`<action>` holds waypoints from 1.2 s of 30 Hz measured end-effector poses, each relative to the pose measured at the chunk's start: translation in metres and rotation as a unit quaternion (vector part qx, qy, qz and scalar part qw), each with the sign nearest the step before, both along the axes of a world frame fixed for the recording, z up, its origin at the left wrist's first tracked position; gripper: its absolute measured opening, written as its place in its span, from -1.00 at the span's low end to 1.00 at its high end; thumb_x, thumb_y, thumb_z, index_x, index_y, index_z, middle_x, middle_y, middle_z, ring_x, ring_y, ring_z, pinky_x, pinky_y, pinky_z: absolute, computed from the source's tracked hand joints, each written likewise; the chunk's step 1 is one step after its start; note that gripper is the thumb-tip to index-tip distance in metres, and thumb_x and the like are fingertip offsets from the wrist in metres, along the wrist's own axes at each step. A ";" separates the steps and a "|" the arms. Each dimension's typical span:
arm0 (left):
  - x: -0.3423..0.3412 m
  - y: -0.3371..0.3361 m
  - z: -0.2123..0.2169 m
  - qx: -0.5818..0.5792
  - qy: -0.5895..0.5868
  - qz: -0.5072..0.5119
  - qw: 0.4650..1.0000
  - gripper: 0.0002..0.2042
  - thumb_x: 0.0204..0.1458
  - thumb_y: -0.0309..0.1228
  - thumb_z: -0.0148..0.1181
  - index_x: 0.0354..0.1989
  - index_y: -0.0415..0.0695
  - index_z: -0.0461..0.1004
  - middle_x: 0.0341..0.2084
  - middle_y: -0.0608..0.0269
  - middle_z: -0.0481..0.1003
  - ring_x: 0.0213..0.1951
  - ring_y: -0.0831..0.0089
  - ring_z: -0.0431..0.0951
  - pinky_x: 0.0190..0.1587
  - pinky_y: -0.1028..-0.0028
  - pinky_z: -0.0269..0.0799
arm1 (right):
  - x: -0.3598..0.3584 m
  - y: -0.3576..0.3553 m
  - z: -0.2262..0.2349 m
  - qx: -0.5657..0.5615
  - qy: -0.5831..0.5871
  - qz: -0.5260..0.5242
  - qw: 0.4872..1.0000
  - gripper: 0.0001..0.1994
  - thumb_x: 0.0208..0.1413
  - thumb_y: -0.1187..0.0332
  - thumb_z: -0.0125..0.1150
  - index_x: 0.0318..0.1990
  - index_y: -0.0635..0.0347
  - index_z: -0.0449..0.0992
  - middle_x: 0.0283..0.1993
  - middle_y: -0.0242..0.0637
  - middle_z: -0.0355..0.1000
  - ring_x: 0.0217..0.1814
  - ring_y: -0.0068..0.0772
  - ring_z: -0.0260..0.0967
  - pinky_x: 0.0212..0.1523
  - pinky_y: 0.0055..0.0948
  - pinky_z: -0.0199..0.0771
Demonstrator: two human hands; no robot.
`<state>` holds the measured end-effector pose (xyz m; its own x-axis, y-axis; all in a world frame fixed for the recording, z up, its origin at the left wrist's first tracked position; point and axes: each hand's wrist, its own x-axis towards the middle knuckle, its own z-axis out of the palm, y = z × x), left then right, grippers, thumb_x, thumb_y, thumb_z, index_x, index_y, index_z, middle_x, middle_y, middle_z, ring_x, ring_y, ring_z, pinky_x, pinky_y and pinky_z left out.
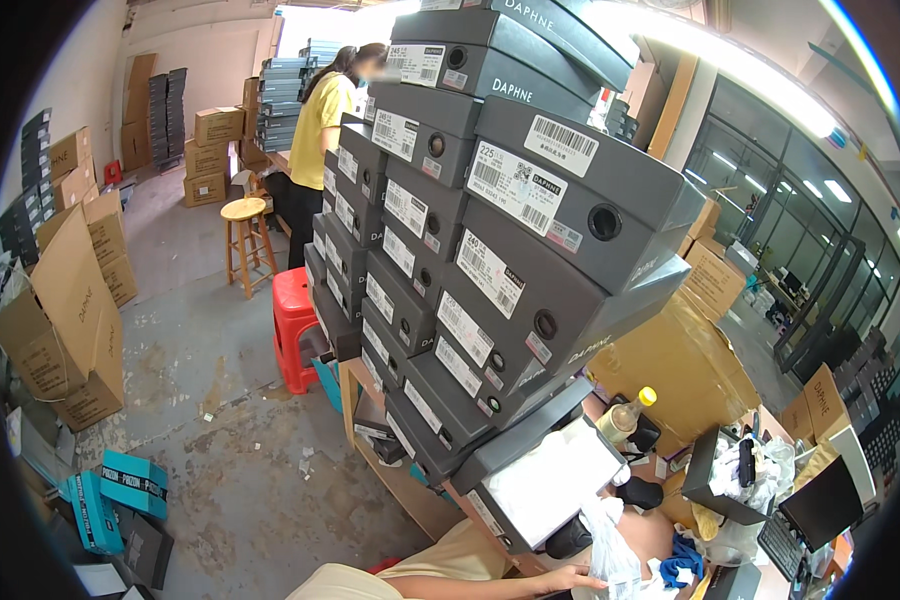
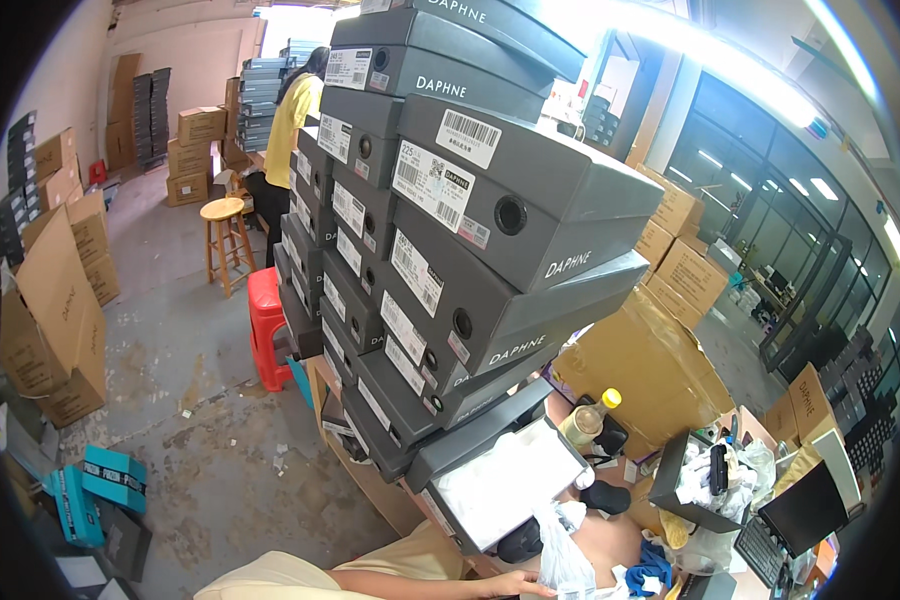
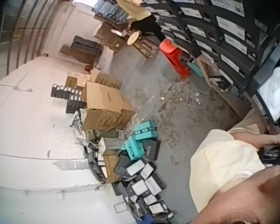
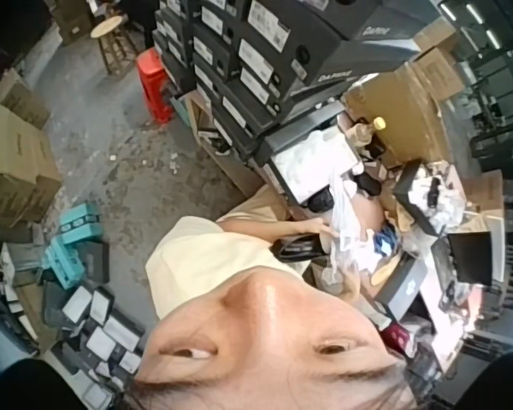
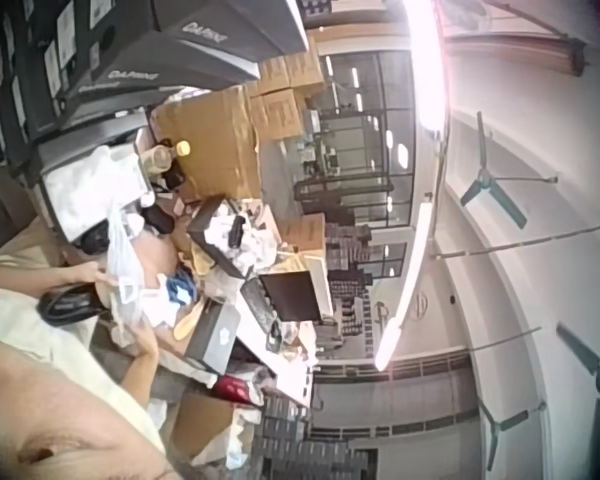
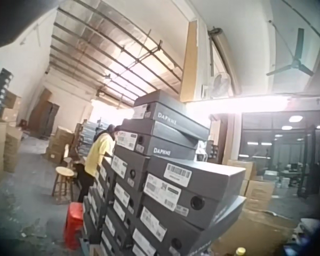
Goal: The person is cleaning shoes with a cloth and sponge, then packing them into boxes with protective paper.
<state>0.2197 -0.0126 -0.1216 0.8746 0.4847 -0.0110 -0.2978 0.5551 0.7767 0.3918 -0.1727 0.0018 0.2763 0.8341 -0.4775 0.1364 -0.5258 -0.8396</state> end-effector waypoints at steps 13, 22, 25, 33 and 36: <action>-0.060 -0.001 0.096 0.020 0.052 0.094 0.994 -0.49 -0.04 -0.26 0.28 0.08 -0.24 0.35 -0.03 0.26 0.42 0.03 0.46 0.36 0.14 0.47 0.19 | -0.012 -0.027 0.007 0.063 0.062 0.050 0.995 -0.59 -0.09 0.51 0.26 -0.01 0.27 0.39 -0.17 -0.26 0.42 -0.14 -0.37 0.37 -0.18 -0.45 0.37; -0.061 0.001 0.111 -0.044 0.085 0.127 0.987 -0.62 -0.02 -0.35 0.21 -0.07 -0.33 0.40 -0.18 0.21 0.46 -0.16 0.50 0.44 -0.05 0.52 0.31 | -0.008 -0.048 0.051 0.097 0.067 -0.063 0.991 -0.58 -0.15 0.36 0.39 -0.10 0.30 0.47 -0.23 -0.44 0.45 -0.23 -0.63 0.34 -0.17 -0.55 0.35; -0.058 -0.002 0.118 -0.101 0.076 0.107 0.986 -0.64 -0.01 -0.34 0.21 -0.10 -0.32 0.40 -0.19 0.22 0.45 -0.18 0.53 0.44 -0.07 0.55 0.30 | -0.002 -0.066 0.066 0.132 0.087 -0.068 0.985 -0.57 -0.16 0.37 0.39 -0.09 0.31 0.47 -0.18 -0.43 0.45 -0.20 -0.63 0.34 -0.14 -0.58 0.34; -0.052 -0.008 0.115 -0.093 0.097 0.123 0.983 -0.60 -0.02 -0.34 0.22 -0.07 -0.34 0.35 -0.21 0.21 0.45 -0.19 0.52 0.44 -0.10 0.54 0.32 | -0.034 -0.050 0.056 0.437 0.231 -0.267 0.827 -0.49 -0.12 0.38 0.33 0.02 0.39 0.35 -0.03 -0.24 0.43 -0.03 -0.32 0.40 0.07 -0.33 0.34; -0.052 -0.010 0.120 -0.083 0.117 0.142 0.979 -0.58 -0.03 -0.33 0.23 -0.06 -0.35 0.34 -0.20 0.20 0.44 -0.19 0.51 0.45 -0.11 0.54 0.33 | -0.084 -0.011 0.087 0.471 0.267 -0.237 0.807 -0.54 -0.09 0.36 0.29 0.00 0.34 0.37 -0.05 -0.16 0.43 -0.02 -0.28 0.40 0.04 -0.34 0.37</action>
<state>0.1672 -0.0223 -0.0012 0.6687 0.6827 -0.2945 -0.2836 0.6004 0.7477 0.3076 -0.1840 0.0886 0.6351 0.7578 0.1494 -0.4062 0.4922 -0.7699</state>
